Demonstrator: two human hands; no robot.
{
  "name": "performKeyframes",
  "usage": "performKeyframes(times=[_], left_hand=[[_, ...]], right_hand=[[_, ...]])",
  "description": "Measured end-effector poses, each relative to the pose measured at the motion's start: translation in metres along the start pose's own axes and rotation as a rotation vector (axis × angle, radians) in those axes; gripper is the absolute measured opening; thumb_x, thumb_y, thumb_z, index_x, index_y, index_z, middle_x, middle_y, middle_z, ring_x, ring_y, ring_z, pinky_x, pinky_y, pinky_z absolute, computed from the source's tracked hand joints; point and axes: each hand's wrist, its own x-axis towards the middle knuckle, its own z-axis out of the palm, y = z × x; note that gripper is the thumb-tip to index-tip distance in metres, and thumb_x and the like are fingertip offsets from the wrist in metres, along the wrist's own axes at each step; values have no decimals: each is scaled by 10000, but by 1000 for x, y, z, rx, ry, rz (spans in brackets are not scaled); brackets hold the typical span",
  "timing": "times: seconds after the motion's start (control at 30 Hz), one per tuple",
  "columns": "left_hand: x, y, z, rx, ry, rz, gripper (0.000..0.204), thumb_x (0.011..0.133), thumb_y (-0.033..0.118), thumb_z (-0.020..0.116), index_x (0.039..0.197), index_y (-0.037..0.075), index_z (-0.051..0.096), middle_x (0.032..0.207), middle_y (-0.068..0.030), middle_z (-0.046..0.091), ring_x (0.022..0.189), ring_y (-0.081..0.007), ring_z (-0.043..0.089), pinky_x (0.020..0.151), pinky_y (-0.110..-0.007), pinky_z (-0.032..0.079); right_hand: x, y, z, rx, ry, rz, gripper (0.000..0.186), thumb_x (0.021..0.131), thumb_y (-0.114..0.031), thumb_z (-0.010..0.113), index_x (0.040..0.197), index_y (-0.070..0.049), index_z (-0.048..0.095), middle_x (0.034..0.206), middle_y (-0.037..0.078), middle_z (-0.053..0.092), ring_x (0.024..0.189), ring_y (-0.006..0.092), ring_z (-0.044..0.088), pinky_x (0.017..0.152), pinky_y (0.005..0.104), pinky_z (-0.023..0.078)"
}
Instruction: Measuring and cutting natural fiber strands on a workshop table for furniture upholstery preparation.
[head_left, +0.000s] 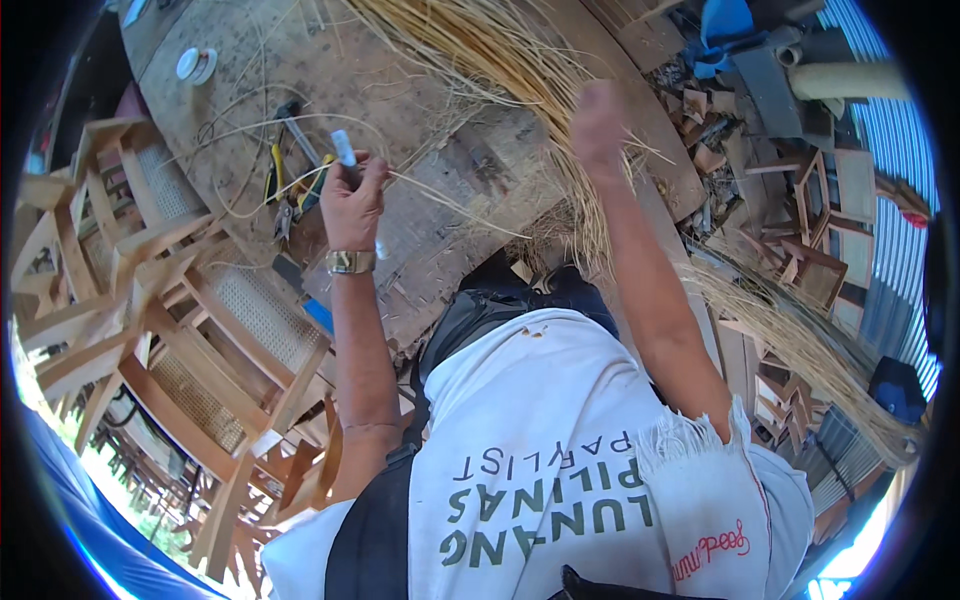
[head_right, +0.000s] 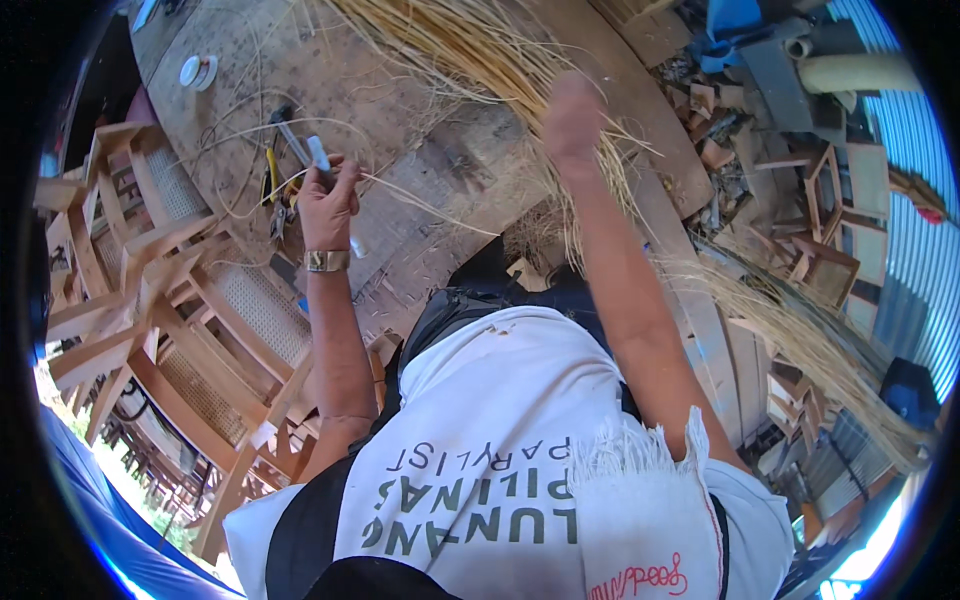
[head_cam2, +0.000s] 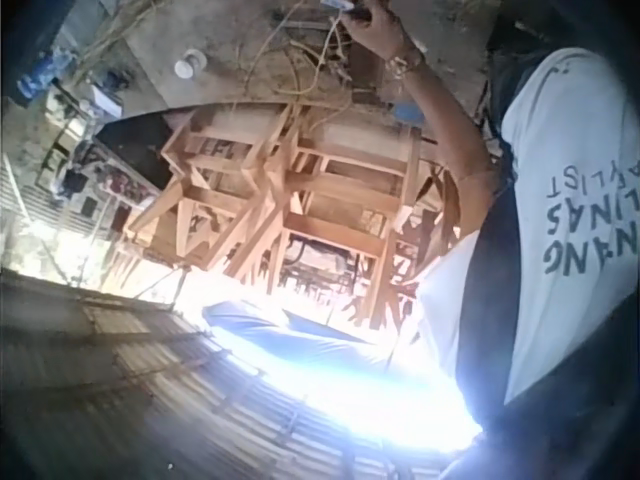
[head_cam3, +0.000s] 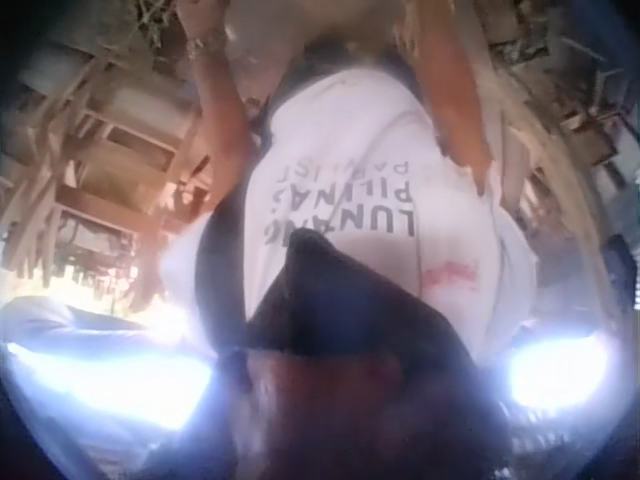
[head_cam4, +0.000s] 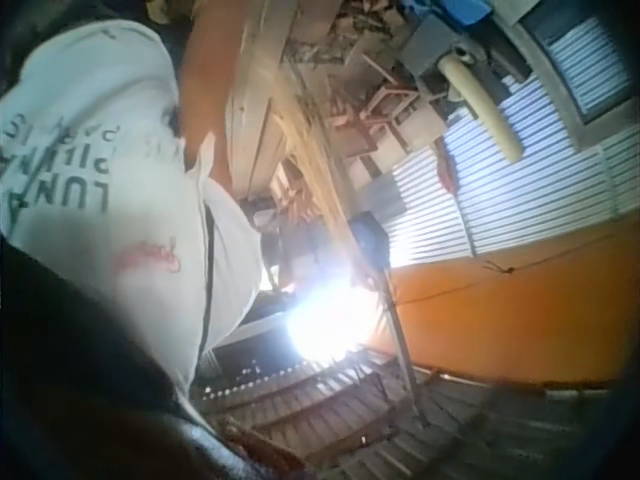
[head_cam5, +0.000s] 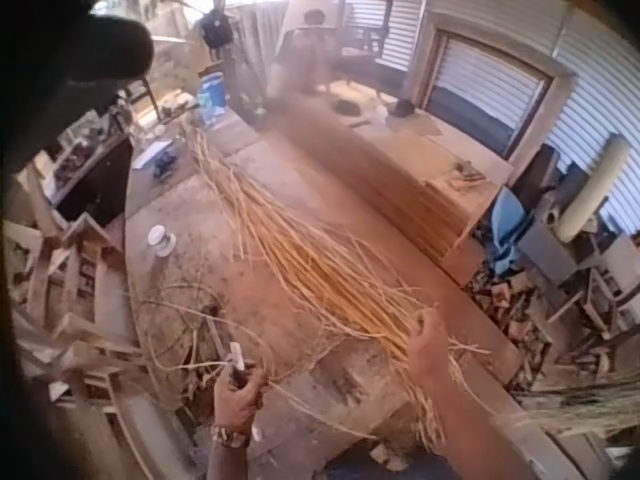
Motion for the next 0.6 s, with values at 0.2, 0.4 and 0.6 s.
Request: performKeyframes(times=[0.2,0.4,0.6], left_hand=[[-8,-23,2,-47,-5,12,246,839,139,694,1011,37,551,725,-8,644,521,-17,466,465,-172,331],[-26,-26,26,-93,-88,17,288,817,129,715,1045,38,563,653,53,557,516,-14,410,456,-191,309],[-63,-26,33,-87,158,67,303,831,136,704,1024,62,483,620,34,476,435,-35,408,373,-199,315]], right_hand=[[-16,-57,-77,305,-504,211,376,945,-305,497,1177,-12,533,1001,120,621,959,233,586,877,347,448],[-91,-126,-46,904,-1156,739,202,932,-241,533,962,-48,584,820,36,586,699,111,546,639,262,453],[-102,-108,-43,1059,-875,670,101,937,-183,544,904,-92,571,647,-42,505,540,24,437,449,177,298]])
